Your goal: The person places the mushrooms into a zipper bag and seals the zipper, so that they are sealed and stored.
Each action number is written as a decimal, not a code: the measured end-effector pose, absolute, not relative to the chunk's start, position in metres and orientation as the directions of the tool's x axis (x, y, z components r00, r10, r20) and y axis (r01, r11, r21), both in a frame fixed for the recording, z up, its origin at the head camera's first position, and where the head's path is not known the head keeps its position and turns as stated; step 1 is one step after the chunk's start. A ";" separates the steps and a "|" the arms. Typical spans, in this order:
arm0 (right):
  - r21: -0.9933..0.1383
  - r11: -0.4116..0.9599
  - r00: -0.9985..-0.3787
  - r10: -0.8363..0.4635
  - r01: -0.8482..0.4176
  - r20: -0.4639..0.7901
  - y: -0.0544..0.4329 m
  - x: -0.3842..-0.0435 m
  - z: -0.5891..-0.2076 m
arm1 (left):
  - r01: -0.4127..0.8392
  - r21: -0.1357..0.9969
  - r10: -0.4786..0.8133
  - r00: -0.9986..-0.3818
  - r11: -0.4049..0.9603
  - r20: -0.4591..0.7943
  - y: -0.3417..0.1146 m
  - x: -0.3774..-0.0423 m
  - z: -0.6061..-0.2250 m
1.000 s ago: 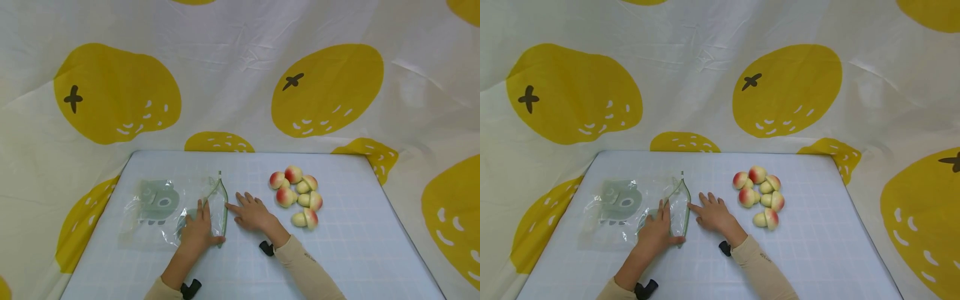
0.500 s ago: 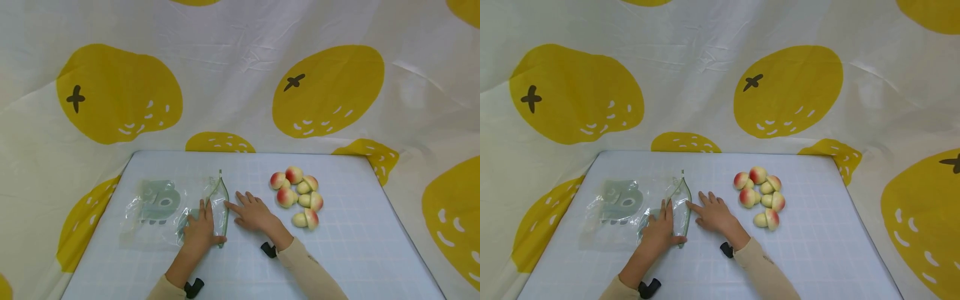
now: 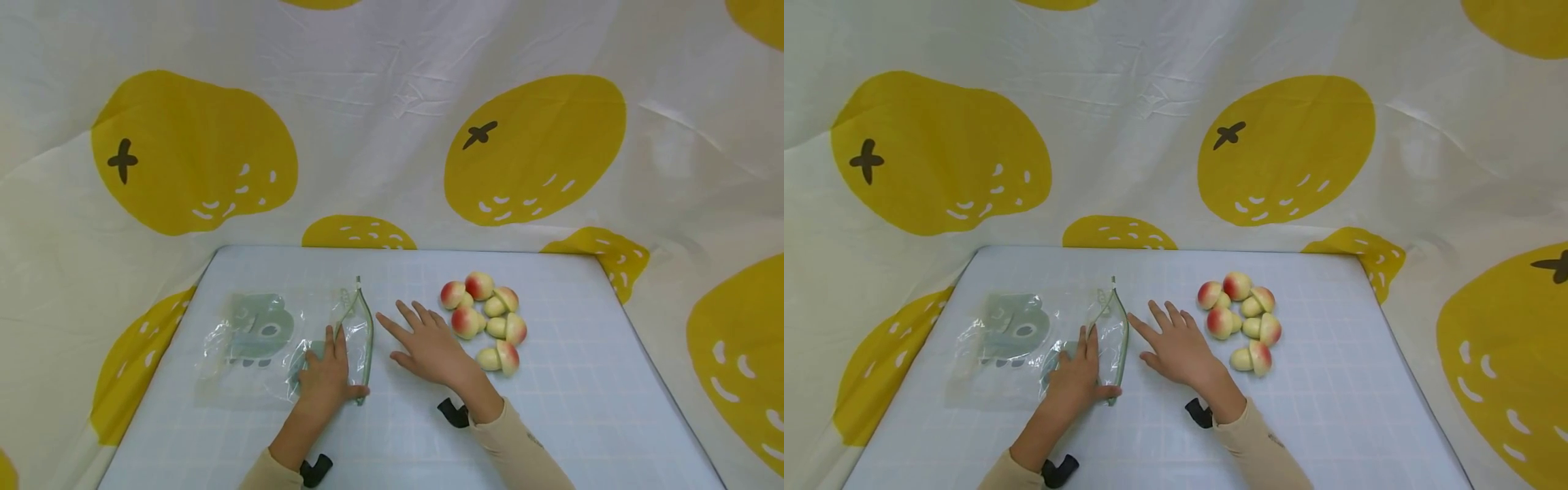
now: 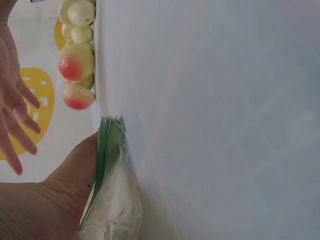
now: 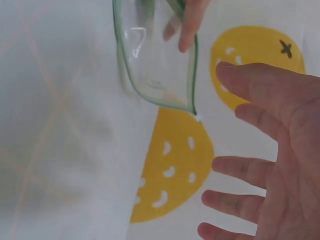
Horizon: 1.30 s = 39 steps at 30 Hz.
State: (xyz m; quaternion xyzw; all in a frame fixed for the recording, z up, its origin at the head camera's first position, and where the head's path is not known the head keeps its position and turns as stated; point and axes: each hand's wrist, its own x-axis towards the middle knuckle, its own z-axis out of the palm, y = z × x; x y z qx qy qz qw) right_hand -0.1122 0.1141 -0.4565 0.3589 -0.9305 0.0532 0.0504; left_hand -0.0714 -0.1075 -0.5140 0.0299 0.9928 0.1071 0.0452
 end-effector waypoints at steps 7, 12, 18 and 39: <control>-0.099 0.749 -0.751 -0.632 -0.655 0.189 0.131 -0.111 -0.447 | 0.070 0.230 0.088 -0.994 0.971 -0.068 -0.107 -0.070 -0.512; -0.112 0.758 -0.759 -0.611 -0.643 0.227 0.147 -0.111 -0.442 | 0.072 0.226 0.088 -0.994 0.971 -0.063 -0.107 -0.070 -0.514; -0.171 0.758 -0.768 -0.572 -0.629 0.288 0.171 -0.113 -0.436 | 0.078 0.231 0.094 -0.994 0.970 -0.060 -0.108 -0.071 -0.514; -0.440 0.671 -0.798 -0.435 -0.597 0.418 0.232 -0.130 -0.443 | 0.054 0.256 0.082 -0.991 0.965 -0.102 -0.109 -0.071 -0.511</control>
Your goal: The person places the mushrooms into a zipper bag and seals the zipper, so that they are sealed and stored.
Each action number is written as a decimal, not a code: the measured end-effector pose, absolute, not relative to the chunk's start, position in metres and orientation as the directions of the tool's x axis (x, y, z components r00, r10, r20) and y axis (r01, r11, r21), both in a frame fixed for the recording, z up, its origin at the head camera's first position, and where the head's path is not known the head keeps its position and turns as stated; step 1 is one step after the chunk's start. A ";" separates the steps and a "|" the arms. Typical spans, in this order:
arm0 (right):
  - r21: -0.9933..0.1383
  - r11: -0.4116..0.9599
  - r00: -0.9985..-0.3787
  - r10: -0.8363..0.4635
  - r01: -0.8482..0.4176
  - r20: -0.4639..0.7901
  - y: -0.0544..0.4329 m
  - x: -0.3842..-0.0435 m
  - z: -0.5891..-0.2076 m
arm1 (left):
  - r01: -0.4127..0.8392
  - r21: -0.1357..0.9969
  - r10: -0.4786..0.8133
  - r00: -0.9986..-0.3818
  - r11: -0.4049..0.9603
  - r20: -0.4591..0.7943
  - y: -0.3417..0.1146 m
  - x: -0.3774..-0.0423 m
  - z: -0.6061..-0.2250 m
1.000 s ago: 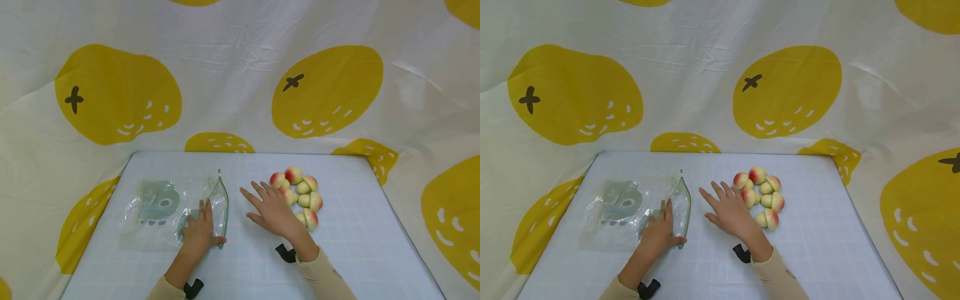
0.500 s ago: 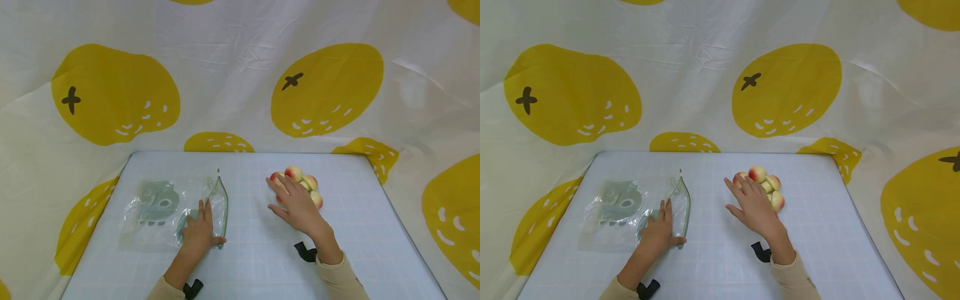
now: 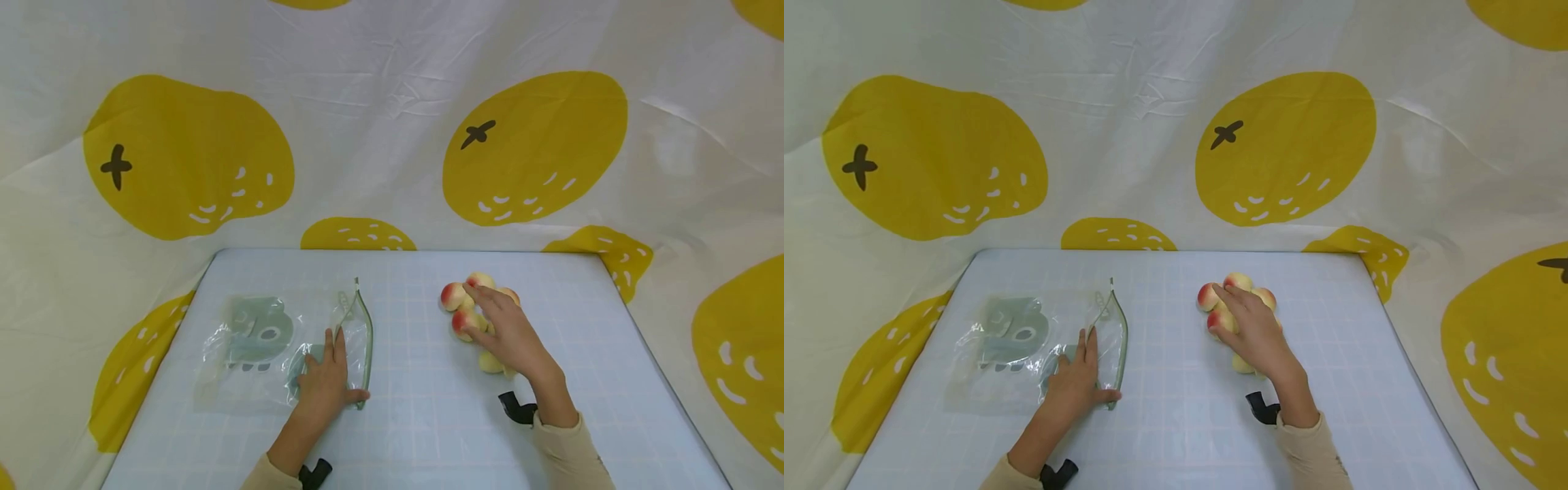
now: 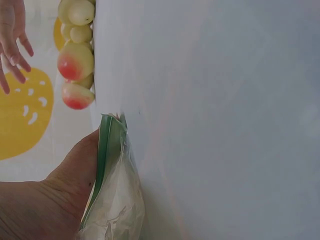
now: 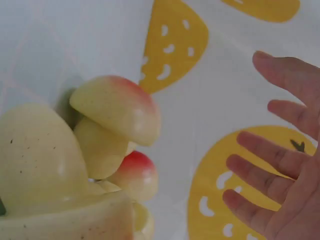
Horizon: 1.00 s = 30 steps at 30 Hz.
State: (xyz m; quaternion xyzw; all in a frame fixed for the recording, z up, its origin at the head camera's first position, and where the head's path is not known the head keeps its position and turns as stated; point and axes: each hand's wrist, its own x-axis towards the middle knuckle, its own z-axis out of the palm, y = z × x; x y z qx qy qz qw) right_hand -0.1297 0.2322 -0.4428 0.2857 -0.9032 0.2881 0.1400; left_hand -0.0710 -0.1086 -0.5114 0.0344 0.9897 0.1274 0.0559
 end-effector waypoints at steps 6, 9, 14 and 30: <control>-0.686 0.550 -0.879 -0.312 -0.476 0.361 0.249 -0.135 -0.451 | 0.040 0.258 0.072 -0.991 0.965 -0.116 -0.108 -0.071 -0.512; -0.747 0.535 -0.919 -0.231 -0.393 0.319 0.260 -0.137 -0.452 | 0.041 0.263 0.074 -0.990 0.964 -0.117 -0.108 -0.070 -0.512; -0.778 0.520 -0.934 -0.145 -0.353 0.326 0.273 -0.138 -0.446 | 0.046 0.260 0.076 -0.991 0.965 -0.108 -0.108 -0.070 -0.510; -0.863 0.482 -0.988 -0.063 -0.153 0.140 0.338 -0.142 -0.480 | 0.033 0.260 0.067 -0.990 0.965 -0.123 -0.108 -0.071 -0.509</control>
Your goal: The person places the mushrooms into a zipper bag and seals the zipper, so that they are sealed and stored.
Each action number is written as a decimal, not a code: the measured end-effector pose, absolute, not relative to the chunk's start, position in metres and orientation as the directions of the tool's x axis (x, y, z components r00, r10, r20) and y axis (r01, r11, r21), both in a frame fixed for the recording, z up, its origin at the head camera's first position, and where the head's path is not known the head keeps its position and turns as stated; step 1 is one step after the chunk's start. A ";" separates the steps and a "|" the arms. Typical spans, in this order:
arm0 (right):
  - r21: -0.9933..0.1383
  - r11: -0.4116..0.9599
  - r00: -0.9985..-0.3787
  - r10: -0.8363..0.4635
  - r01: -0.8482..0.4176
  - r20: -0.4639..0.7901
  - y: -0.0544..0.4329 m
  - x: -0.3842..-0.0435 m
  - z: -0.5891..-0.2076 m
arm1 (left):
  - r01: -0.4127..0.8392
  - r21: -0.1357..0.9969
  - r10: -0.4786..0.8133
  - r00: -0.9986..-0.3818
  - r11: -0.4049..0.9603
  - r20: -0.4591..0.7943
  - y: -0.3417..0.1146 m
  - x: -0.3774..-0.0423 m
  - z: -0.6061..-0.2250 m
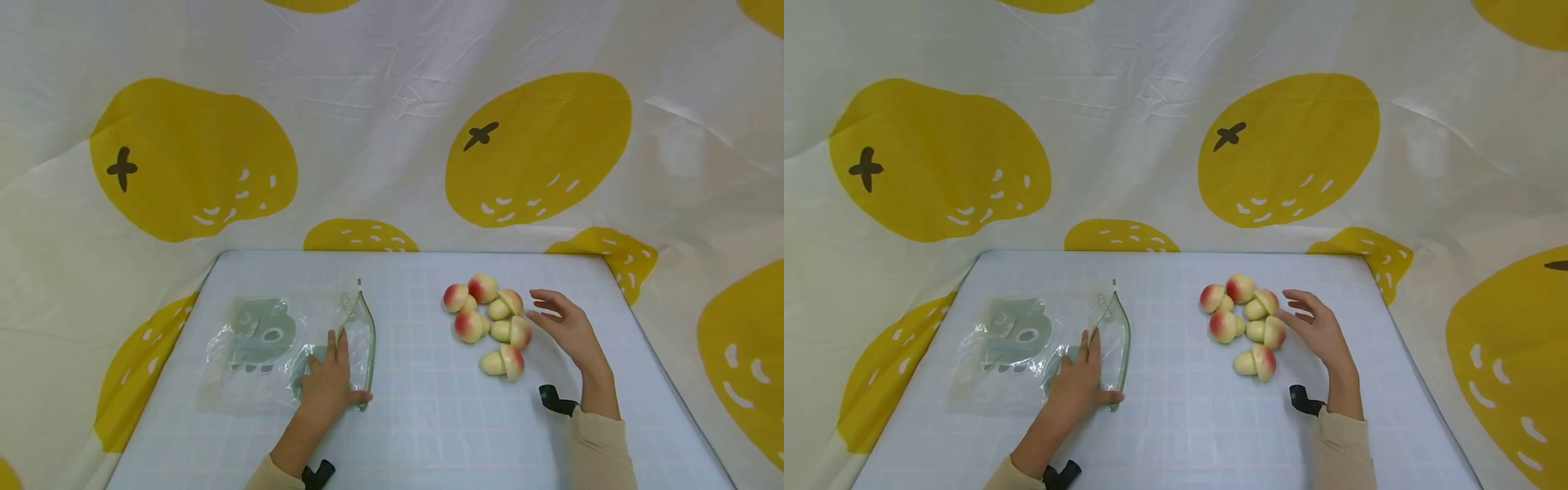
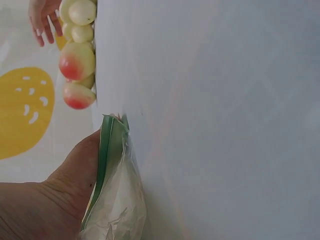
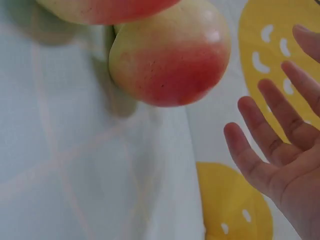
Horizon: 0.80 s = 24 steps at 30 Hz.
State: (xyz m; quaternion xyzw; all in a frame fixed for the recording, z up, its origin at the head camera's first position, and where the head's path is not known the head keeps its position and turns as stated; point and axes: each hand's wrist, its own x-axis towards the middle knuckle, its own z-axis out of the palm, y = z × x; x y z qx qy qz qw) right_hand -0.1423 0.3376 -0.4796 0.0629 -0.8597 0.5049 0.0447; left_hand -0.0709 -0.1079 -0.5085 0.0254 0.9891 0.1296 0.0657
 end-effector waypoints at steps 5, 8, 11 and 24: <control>-0.895 0.445 -0.998 -0.065 -0.039 0.011 0.347 -0.142 -0.489 | 0.033 0.265 0.069 -0.990 0.964 -0.126 -0.108 -0.071 -0.509; -0.921 0.390 -0.994 -0.090 0.023 -0.063 0.347 -0.140 -0.491 | 0.033 0.268 0.069 -0.990 0.963 -0.126 -0.108 -0.071 -0.510; -0.940 0.333 -0.984 -0.122 0.079 -0.126 0.348 -0.139 -0.495 | 0.037 0.263 0.071 -0.990 0.964 -0.123 -0.108 -0.071 -0.511; -0.900 0.404 -0.949 -0.183 0.164 -0.255 0.350 -0.139 -0.506 | 0.031 0.257 0.066 -0.990 0.966 -0.127 -0.107 -0.072 -0.511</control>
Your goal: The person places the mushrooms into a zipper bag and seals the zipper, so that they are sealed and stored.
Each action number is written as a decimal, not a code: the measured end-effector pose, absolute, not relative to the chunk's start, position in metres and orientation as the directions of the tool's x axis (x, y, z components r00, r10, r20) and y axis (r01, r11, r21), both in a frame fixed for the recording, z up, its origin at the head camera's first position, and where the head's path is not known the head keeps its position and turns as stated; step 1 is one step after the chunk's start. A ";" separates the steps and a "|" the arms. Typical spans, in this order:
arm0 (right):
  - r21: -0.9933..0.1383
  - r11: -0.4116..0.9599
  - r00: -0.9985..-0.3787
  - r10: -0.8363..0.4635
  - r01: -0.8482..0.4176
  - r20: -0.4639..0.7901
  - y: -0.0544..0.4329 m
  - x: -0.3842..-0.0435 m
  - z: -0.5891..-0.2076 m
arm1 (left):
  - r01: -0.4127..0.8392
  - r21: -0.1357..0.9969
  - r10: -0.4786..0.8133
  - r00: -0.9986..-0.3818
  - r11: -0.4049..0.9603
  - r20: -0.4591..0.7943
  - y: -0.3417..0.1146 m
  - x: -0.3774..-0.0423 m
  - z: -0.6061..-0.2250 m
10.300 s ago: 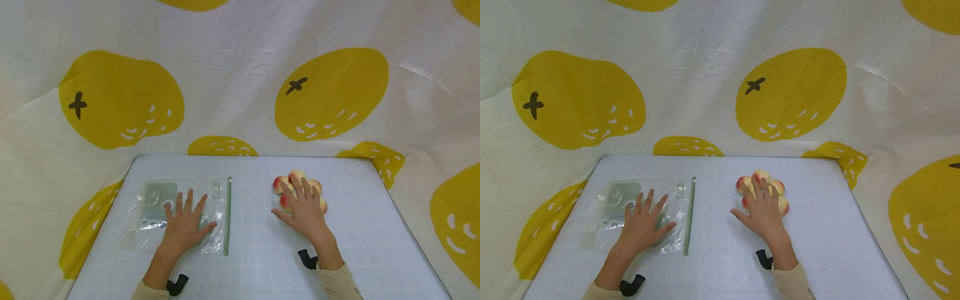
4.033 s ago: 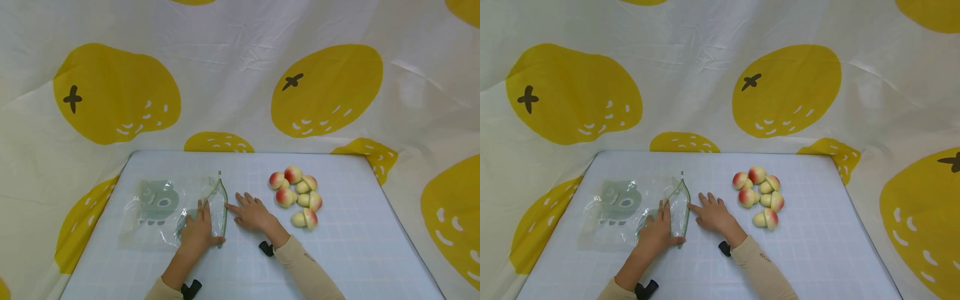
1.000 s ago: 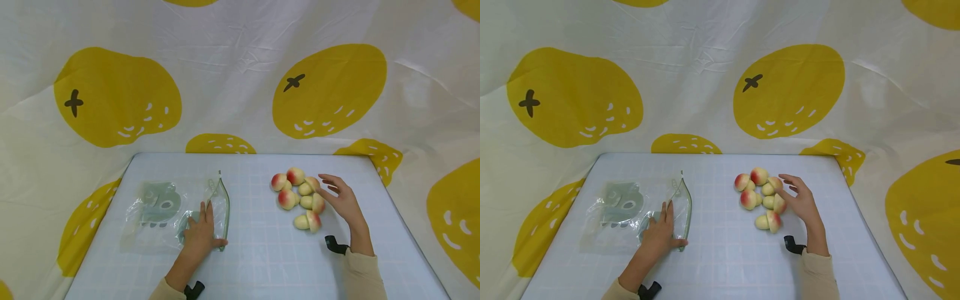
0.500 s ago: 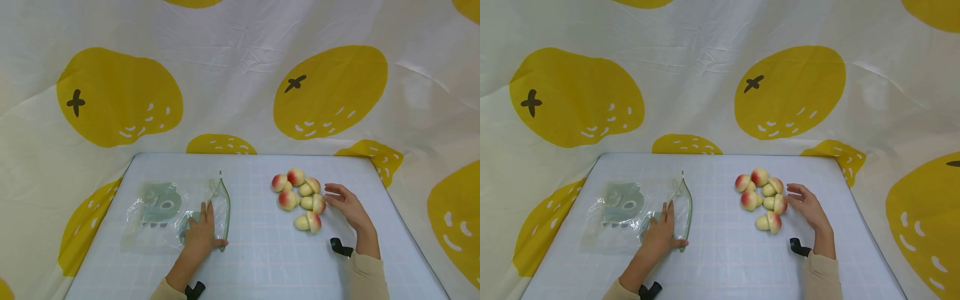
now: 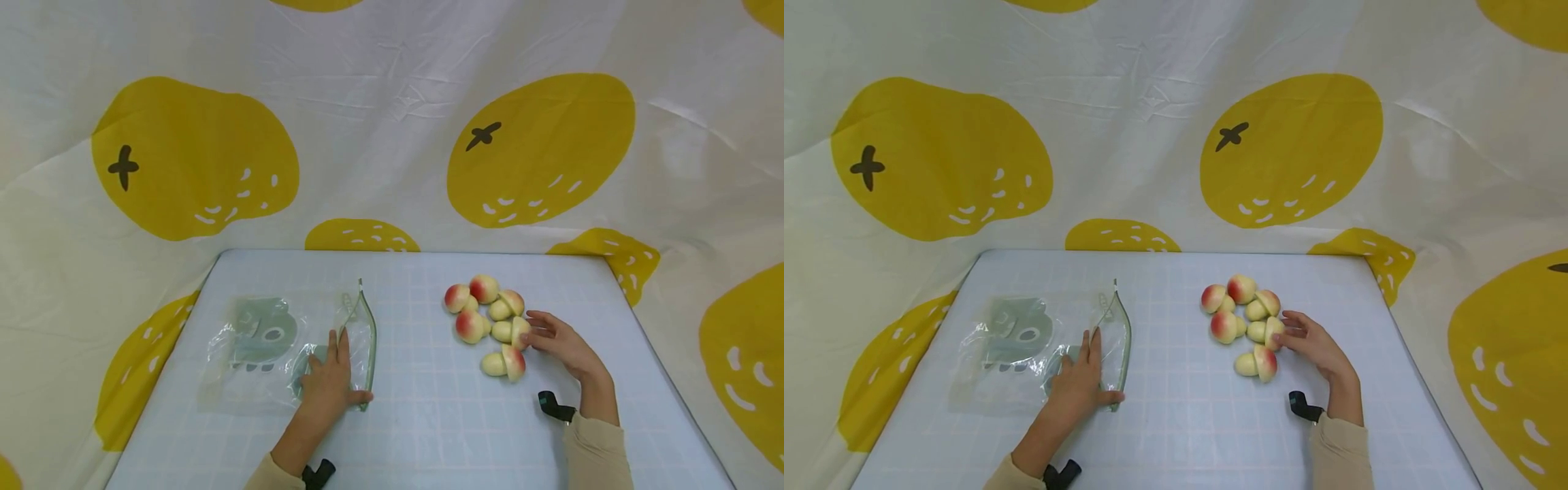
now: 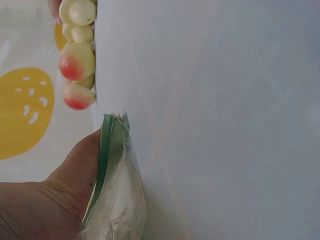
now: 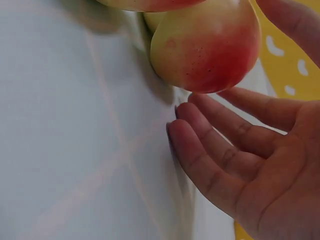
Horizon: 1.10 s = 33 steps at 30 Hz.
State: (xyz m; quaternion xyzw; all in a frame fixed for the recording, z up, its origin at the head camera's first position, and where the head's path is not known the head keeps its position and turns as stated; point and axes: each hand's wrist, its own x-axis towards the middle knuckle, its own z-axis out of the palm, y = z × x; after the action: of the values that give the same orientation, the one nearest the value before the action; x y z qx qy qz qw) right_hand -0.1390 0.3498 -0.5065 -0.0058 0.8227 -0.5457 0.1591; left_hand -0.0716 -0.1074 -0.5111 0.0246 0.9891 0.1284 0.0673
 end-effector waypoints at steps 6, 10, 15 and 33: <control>-0.865 0.475 -0.945 -0.178 0.162 -0.275 0.346 -0.138 -0.506 | 0.029 0.259 0.063 -0.990 0.966 -0.125 -0.108 -0.073 -0.513; -0.864 0.479 -0.949 -0.171 0.156 -0.266 0.345 -0.139 -0.505 | 0.035 0.251 0.064 -0.992 0.967 -0.110 -0.107 -0.074 -0.515; -0.861 0.486 -0.953 -0.163 0.149 -0.257 0.344 -0.139 -0.507 | 0.045 0.229 0.069 -0.993 0.972 -0.097 -0.108 -0.073 -0.516; -0.880 0.457 -0.967 -0.138 0.128 -0.213 0.346 -0.132 -0.513 | 0.036 0.238 0.066 -0.991 0.971 -0.119 -0.107 -0.073 -0.510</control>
State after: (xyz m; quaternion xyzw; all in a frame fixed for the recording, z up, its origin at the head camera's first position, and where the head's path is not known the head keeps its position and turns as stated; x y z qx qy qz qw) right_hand -0.1322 0.3464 -0.5133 -0.0030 0.8440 -0.5208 0.1277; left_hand -0.0732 -0.1071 -0.5097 0.0258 0.9906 0.1186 0.0632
